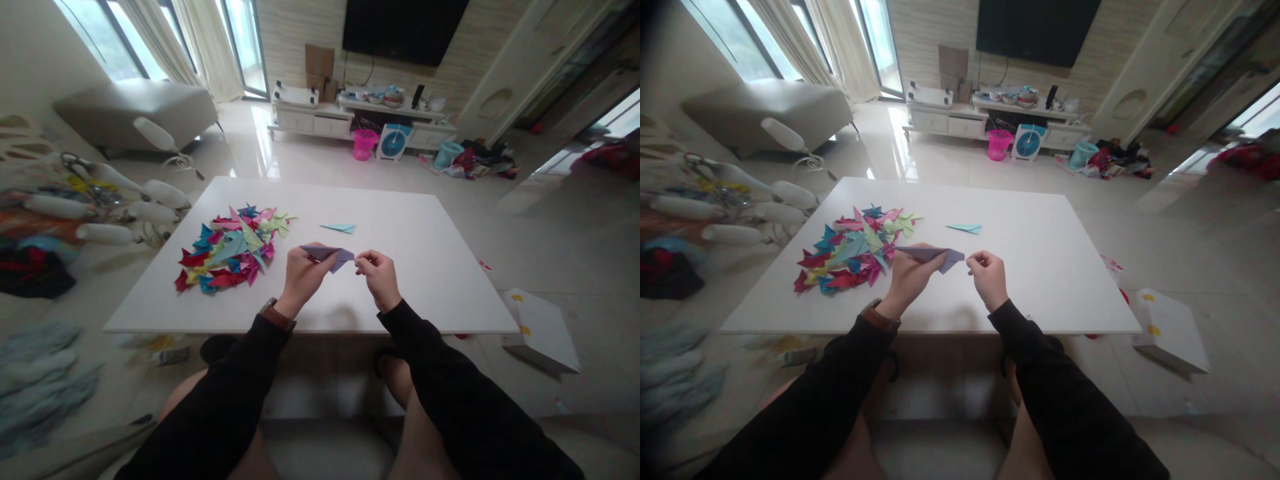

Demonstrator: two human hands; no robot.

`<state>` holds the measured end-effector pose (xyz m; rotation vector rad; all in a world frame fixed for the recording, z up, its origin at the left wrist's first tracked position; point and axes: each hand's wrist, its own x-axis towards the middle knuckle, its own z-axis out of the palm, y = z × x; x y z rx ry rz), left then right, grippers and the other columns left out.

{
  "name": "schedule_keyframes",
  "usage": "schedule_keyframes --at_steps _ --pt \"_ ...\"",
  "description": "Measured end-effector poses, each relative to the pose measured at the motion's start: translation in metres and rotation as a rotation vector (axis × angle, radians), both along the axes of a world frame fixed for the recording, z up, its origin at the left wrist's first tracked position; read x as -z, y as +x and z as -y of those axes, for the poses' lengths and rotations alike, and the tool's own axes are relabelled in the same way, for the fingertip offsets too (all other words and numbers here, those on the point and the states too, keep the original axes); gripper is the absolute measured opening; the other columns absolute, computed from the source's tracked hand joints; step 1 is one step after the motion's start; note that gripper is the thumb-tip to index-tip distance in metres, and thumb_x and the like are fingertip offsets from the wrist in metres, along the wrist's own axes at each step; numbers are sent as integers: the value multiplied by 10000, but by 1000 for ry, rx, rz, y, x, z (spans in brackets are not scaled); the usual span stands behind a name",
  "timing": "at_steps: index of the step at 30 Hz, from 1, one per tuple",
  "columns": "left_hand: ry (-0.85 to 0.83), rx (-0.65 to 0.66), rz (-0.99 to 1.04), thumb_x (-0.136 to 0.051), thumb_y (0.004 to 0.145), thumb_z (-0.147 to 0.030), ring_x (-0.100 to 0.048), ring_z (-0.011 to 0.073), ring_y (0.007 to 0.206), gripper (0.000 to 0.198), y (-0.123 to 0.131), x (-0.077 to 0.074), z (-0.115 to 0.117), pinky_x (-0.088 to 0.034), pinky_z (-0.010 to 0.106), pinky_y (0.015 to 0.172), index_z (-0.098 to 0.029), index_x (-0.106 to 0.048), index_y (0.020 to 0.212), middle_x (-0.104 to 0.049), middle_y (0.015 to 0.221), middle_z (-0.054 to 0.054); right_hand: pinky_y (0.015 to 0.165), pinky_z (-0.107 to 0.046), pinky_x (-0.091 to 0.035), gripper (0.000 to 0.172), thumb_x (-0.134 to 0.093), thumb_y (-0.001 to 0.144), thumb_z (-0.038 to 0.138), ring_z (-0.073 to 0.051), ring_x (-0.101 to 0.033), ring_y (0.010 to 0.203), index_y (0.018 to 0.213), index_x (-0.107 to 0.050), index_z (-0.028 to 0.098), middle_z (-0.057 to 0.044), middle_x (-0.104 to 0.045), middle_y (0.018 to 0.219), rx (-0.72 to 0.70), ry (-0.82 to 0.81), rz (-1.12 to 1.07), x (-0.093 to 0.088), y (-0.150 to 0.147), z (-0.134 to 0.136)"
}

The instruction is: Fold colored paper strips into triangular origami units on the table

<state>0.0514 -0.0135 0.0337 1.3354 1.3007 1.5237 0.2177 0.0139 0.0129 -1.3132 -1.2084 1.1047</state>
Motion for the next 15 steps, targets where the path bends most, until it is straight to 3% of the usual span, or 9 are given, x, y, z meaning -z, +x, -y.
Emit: schedule_keyframes --at_steps 6,15 --pt "-58 -32 89 -779 717 -301 -563 125 527 211 -2 6 -9 -420 233 507 -134 -704 613 -662 584 17 573 -264 -415 224 -662 746 394 -124 -587 570 803 -718 184 -14 -690 744 -73 -64 -121 -5 -1 2" --pt "-114 -35 77 -797 700 -336 -588 143 538 242 -2 11 -10 -428 237 499 -129 -710 609 -677 589 37 594 -276 -438 196 -744 719 373 -137 -570 587 717 -696 183 1 -654 643 -89 5 -73 -2 -4 4"
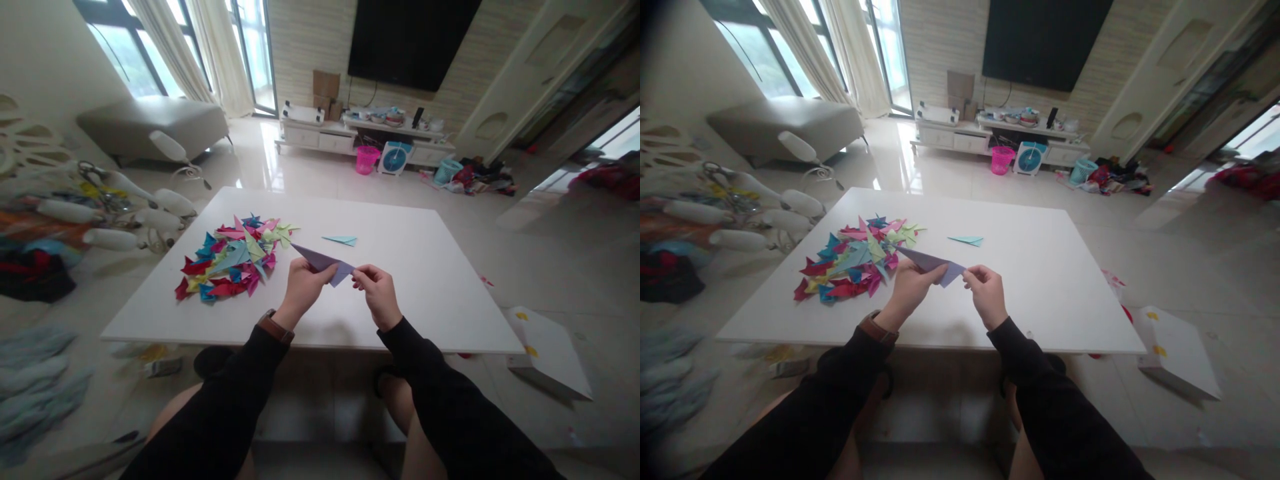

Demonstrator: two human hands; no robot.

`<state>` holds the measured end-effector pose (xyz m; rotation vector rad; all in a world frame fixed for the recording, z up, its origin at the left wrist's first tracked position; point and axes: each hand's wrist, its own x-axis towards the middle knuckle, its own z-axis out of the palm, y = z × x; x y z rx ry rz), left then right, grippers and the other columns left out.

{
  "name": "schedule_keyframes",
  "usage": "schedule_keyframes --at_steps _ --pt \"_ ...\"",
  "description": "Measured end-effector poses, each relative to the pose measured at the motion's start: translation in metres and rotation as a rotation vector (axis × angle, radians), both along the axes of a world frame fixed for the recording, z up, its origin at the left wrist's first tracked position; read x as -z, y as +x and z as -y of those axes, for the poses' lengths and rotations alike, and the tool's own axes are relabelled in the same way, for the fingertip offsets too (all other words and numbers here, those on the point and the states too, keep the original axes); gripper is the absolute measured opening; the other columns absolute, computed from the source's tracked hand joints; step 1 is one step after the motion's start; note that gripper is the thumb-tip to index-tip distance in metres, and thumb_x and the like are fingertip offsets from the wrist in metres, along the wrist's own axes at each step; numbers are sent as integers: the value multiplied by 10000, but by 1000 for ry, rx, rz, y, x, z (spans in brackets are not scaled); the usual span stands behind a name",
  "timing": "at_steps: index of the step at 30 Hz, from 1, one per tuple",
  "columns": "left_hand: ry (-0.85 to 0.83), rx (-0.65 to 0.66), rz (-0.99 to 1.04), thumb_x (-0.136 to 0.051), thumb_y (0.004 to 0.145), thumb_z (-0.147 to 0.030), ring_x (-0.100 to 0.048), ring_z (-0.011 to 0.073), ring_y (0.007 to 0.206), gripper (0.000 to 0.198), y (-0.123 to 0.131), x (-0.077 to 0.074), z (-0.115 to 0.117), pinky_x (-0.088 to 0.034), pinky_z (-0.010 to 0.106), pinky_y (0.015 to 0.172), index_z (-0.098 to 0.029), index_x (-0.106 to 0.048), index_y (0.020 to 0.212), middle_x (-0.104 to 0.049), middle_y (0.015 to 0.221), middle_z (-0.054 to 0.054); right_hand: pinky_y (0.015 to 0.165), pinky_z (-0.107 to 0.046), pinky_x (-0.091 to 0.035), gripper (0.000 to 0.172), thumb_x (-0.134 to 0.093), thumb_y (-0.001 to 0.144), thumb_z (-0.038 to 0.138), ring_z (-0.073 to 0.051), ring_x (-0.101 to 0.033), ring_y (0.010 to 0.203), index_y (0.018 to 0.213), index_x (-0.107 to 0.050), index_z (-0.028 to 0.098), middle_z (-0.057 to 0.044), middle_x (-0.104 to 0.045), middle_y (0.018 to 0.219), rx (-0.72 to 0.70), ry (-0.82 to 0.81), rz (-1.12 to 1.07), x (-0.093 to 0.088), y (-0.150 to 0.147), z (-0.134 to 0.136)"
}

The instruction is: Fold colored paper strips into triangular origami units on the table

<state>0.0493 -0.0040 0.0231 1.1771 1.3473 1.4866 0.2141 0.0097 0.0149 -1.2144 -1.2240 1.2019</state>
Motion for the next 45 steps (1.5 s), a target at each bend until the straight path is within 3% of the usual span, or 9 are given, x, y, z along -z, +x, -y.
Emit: schedule_keyframes --at_steps 9,18,24,28,31,33,37,41,45 --pt "-12 100 -51 -800 715 -312 -655 159 660 192 4 -5 6 -493 242 595 -142 -764 798 -738 725 46 577 -279 -428 210 -722 714 379 -144 -565 578 696 -678 174 -6 -644 629 41 -13 75 4 1 -3" --pt "-108 28 53 -831 646 -310 -600 142 545 226 6 1 -3 -463 241 524 -117 -721 683 -669 585 27 634 -311 -444 212 -693 769 383 -169 -571 635 704 -696 181 -20 -655 659 56 138 283 0 5 -1" --pt "-138 -48 198 -859 589 -295 -630 157 593 287 1 3 -7 -509 259 539 -106 -724 758 -708 677 40 597 -287 -430 193 -707 739 362 -150 -564 597 715 -703 171 -7 -632 634 141 73 130 0 16 -14" --pt "-146 11 248 -866 603 -320 -622 147 611 325 0 2 -4 -505 247 535 -95 -723 789 -704 706 43 557 -262 -400 303 -675 799 464 -128 -571 592 786 -723 166 -26 -672 730 -8 -21 -19 0 12 -12" --pt "-164 107 231 -858 625 -316 -616 139 613 313 1 2 -2 -490 230 533 -88 -729 797 -695 691 45 573 -265 -411 315 -717 786 488 -131 -579 600 777 -710 174 -26 -681 739 -137 4 -25 1 5 -7" --pt "-186 155 228 -849 641 -331 -642 153 650 343 -1 2 -2 -495 230 543 -87 -743 859 -718 742 66 581 -272 -414 286 -750 764 458 -135 -574 596 744 -697 177 -19 -672 701 -146 36 5 2 3 -7" --pt "-228 98 285 -836 652 -361 -698 176 725 421 -16 2 -8 -519 234 576 -112 -745 978 -752 847 86 586 -279 -406 242 -736 770 413 -140 -560 592 700 -682 187 -7 -650 653 -88 43 37 9 9 -13" --pt "-230 42 386 -856 629 -394 -691 144 645 400 -40 6 -11 -517 224 589 -121 -738 896 -732 750 53 594 -277 -394 203 -730 768 372 -142 -546 601 683 -680 194 4 -618 603 -67 37 36 14 15 -19" --pt "-213 42 412 -903 579 -395 -692 134 647 446 -57 10 -10 -547 235 655 -99 -762 881 -745 724 77 588 -264 -379 212 -756 774 395 -128 -532 605 732 -675 203 15 -606 627 -117 -20 -125 16 11 -19"
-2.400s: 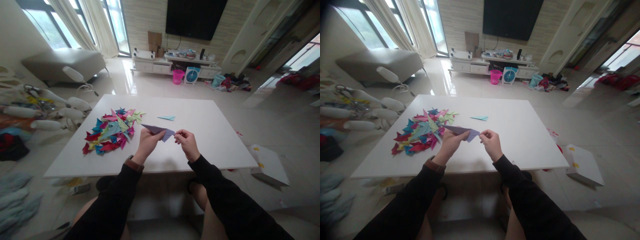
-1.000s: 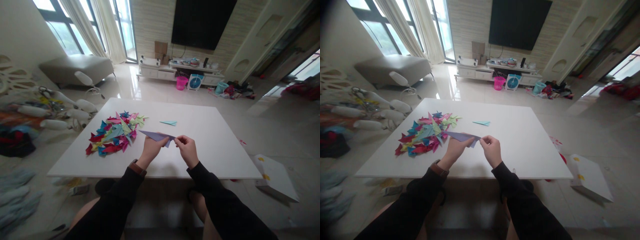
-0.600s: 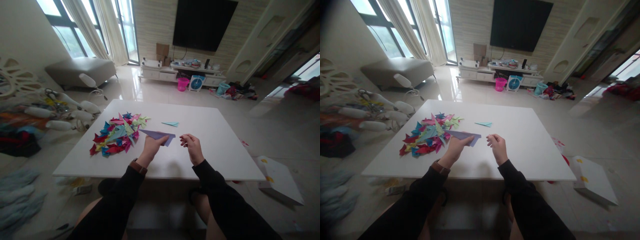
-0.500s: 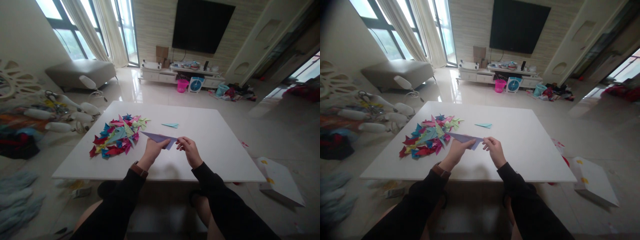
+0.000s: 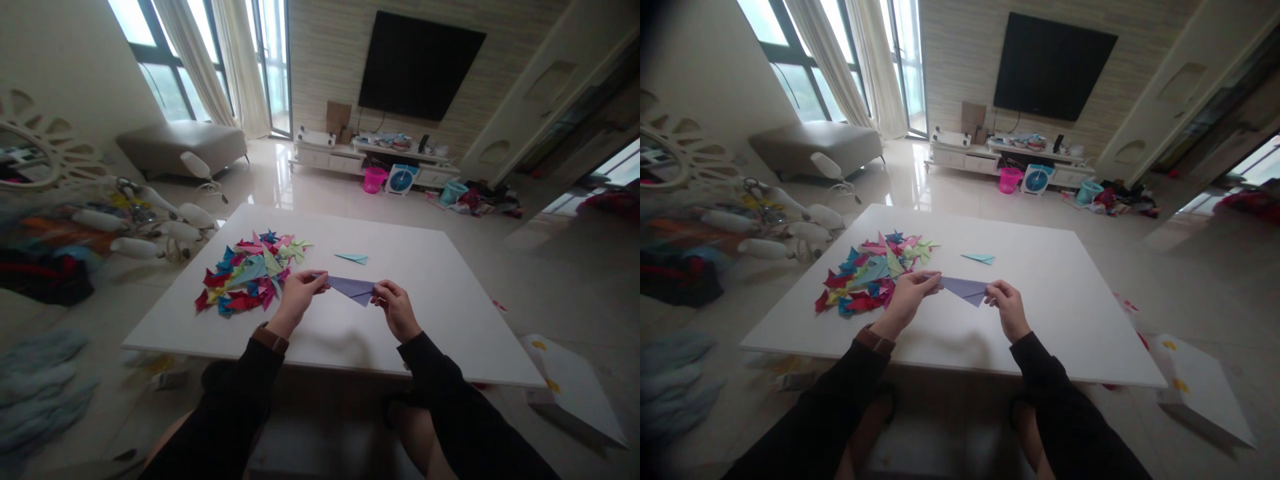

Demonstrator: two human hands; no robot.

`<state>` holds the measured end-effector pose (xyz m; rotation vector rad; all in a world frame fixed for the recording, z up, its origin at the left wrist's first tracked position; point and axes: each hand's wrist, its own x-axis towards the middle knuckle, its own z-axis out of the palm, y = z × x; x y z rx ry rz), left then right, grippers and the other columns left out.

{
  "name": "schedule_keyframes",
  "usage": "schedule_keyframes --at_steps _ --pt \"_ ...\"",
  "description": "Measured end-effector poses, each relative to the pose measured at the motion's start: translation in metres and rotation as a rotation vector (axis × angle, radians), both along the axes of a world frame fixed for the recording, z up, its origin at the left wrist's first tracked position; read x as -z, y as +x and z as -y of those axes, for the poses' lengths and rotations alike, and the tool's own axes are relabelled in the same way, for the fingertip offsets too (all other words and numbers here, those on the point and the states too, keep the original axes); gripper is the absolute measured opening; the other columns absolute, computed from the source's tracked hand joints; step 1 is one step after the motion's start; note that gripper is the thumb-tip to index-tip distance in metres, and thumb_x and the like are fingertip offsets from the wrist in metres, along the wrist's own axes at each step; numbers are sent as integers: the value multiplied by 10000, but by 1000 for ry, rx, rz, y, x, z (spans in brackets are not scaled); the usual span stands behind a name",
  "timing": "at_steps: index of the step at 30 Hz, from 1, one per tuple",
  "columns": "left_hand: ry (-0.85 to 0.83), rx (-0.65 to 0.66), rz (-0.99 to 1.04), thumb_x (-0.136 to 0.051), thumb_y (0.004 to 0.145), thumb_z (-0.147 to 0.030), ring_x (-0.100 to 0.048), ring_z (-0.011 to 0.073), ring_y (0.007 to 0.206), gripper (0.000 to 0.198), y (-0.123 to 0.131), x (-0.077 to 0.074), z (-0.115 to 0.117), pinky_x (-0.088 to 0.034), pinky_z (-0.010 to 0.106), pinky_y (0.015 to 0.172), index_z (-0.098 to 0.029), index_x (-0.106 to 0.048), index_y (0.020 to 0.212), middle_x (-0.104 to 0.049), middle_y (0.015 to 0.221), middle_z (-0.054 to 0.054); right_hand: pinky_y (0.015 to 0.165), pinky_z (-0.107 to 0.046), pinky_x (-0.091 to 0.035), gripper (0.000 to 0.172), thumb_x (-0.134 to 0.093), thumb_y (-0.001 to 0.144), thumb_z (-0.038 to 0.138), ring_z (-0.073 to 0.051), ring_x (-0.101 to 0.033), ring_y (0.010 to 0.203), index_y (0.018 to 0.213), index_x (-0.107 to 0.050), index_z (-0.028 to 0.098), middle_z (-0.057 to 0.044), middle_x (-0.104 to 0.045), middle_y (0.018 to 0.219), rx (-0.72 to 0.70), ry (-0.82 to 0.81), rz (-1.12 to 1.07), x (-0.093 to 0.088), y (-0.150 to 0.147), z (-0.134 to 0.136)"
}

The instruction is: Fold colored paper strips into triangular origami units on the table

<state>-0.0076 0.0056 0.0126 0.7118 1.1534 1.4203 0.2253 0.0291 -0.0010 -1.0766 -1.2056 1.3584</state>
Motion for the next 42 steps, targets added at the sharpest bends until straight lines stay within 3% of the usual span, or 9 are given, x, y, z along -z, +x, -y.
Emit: schedule_keyframes --at_steps 4,9,15,22,28,31,33,37,42 --pt "-6 4 12 -915 584 -388 -710 150 678 461 -9 0 -1 -569 258 695 -87 -775 904 -763 752 102 586 -265 -382 257 -814 739 419 -124 -537 611 817 -706 200 2 -641 700 -133 -56 -27 9 -11 1" --pt "-20 150 -52 -862 694 -330 -723 156 667 312 -19 -2 -6 -570 251 685 -80 -784 864 -759 717 100 568 -254 -375 320 -838 708 445 -120 -528 609 681 -646 189 5 -610 652 -35 -78 2 19 -19 -2" --pt "-1 184 -164 -741 802 -154 -723 138 651 146 -27 -3 -7 -518 202 603 -94 -791 925 -764 735 89 561 -251 -420 353 -887 638 426 -121 -575 622 780 -661 194 -2 -665 775 -5 -191 -97 19 -27 -1" --pt "11 217 -334 -543 879 -100 -740 148 684 309 -20 -7 4 -516 211 603 -73 -730 1124 -765 952 147 535 -243 -445 358 -908 605 406 -115 -589 609 794 -672 215 3 -691 788 119 -176 -148 26 -34 -2" --pt "94 393 -590 -431 946 -209 -741 181 755 451 -21 -7 23 -548 280 702 -148 -586 1365 -734 1133 168 501 -218 -425 394 -911 552 389 -108 -586 588 792 -661 201 -4 -694 753 221 -195 -53 19 -9 -10" --pt "159 406 -940 -475 935 -244 -711 255 1038 419 -22 -4 27 -515 353 934 -138 -622 1313 -703 1231 186 488 -210 -415 366 -870 586 382 -103 -581 572 813 -652 196 -14 -703 770 349 -190 42 20 10 -30" --pt "148 509 -1121 -507 914 -239 -666 287 1149 417 -20 -2 28 -476 381 1006 -131 -637 1295 -701 1243 189 481 -200 -409 325 -836 621 365 -93 -572 550 810 -635 193 -13 -704 767 436 -213 104 23 18 -49" --pt "56 778 -1202 -546 888 -242 -675 280 1128 425 -10 0 28 -493 366 978 -152 -648 1290 -726 1205 157 445 -187 -369 282 -804 659 315 -86 -549 491 777 -580 190 -8 -685 695 517 -252 172 34 18 -97" --pt "70 762 -1254 -546 895 -259 -666 291 1158 507 1 -3 27 -497 384 987 -169 -569 1393 -716 1220 161 433 -190 -362 300 -788 694 336 -102 -550 473 748 -525 203 -5 -653 627 525 -250 283 57 -5 -162"
